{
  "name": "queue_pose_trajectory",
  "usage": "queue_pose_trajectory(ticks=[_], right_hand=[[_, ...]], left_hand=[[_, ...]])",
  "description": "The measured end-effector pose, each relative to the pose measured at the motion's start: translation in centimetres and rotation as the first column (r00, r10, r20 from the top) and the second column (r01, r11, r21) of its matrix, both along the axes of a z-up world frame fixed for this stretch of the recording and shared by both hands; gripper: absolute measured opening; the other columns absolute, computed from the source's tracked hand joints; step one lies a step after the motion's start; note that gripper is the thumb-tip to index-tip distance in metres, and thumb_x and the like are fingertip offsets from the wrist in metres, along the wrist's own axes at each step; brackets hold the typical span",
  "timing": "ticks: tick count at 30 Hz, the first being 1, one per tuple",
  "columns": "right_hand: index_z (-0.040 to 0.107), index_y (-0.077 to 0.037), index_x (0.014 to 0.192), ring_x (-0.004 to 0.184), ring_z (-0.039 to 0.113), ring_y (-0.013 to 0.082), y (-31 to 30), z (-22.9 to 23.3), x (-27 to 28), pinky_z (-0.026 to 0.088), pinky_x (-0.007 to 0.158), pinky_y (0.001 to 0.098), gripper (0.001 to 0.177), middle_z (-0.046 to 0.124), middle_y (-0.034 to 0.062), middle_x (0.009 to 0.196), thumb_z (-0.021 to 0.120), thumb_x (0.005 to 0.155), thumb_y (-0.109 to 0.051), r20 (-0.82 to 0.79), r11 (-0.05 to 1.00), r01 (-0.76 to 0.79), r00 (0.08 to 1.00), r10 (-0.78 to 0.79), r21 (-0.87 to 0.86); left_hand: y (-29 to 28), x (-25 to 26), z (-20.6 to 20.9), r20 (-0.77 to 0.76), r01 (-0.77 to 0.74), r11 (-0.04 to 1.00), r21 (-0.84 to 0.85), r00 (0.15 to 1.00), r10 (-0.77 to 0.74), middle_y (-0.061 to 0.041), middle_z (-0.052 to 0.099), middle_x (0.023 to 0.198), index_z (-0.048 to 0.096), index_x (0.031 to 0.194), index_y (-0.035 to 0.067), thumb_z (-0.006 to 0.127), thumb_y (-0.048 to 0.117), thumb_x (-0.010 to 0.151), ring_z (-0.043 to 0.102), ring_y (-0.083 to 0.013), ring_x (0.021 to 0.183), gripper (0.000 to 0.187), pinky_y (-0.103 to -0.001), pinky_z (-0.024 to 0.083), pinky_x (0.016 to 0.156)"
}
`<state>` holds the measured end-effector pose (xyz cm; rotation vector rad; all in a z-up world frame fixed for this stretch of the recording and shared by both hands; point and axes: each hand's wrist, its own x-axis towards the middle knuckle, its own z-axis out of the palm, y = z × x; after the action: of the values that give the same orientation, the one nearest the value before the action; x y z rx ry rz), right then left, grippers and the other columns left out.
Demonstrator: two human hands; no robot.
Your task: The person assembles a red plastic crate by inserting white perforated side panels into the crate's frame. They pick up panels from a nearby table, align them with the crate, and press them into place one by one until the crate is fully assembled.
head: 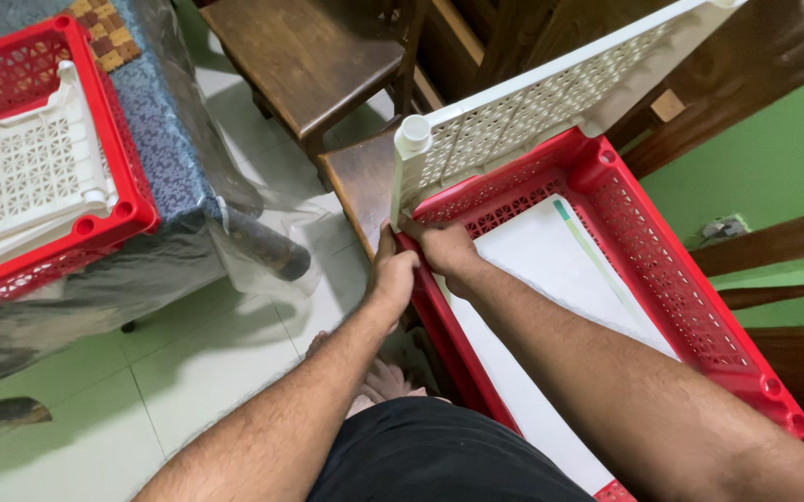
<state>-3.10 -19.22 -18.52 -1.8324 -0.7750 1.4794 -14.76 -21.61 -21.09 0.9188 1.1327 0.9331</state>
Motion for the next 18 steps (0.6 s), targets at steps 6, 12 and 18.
queue_pose_trajectory(ticks=[6,12,18], right_hand=[[0.074,-0.004,0.094,0.077,0.069,0.0154,-1.7,-0.7,1.3,0.055,0.071,0.0289,0.028,0.076,0.0073,0.089,0.069,0.094,-0.032,-0.064,0.988,0.083,0.995,-0.075,0.131],[0.052,-0.013,0.052,0.040,0.041,0.0137,-2.3,7.3,2.6,0.035,0.043,0.0347,0.044,0.049,0.0006,0.046,0.051,0.096,-0.021,-0.016,0.648,0.177,0.969,-0.247,0.740],[0.023,-0.022,0.063,0.044,0.016,0.0140,2.7,24.3,2.2,0.018,0.038,0.0355,0.044,0.017,-0.0046,0.052,0.047,0.099,-0.031,-0.401,0.554,0.211,0.882,0.247,0.805]], left_hand=[[2.8,-2.8,-2.7,0.230,0.015,0.986,-0.167,0.973,0.025,-0.012,0.064,0.127,0.051,0.151,0.011,0.049,0.014,0.085,0.058,-0.0233,0.108,0.066,-0.033,0.047,0.090],[4.0,-2.2,0.3,-0.356,0.226,0.922,0.316,0.929,-0.105,-0.010,0.073,0.112,0.061,0.123,0.012,0.077,0.025,0.080,0.069,-0.0230,0.106,0.048,-0.035,0.053,0.091],[4.7,-1.4,2.7,-0.567,0.250,0.933,0.258,0.821,-0.063,-0.014,0.075,0.096,0.069,0.111,0.013,0.067,0.036,0.095,0.072,-0.0334,0.092,0.027,-0.044,0.055,0.082]])
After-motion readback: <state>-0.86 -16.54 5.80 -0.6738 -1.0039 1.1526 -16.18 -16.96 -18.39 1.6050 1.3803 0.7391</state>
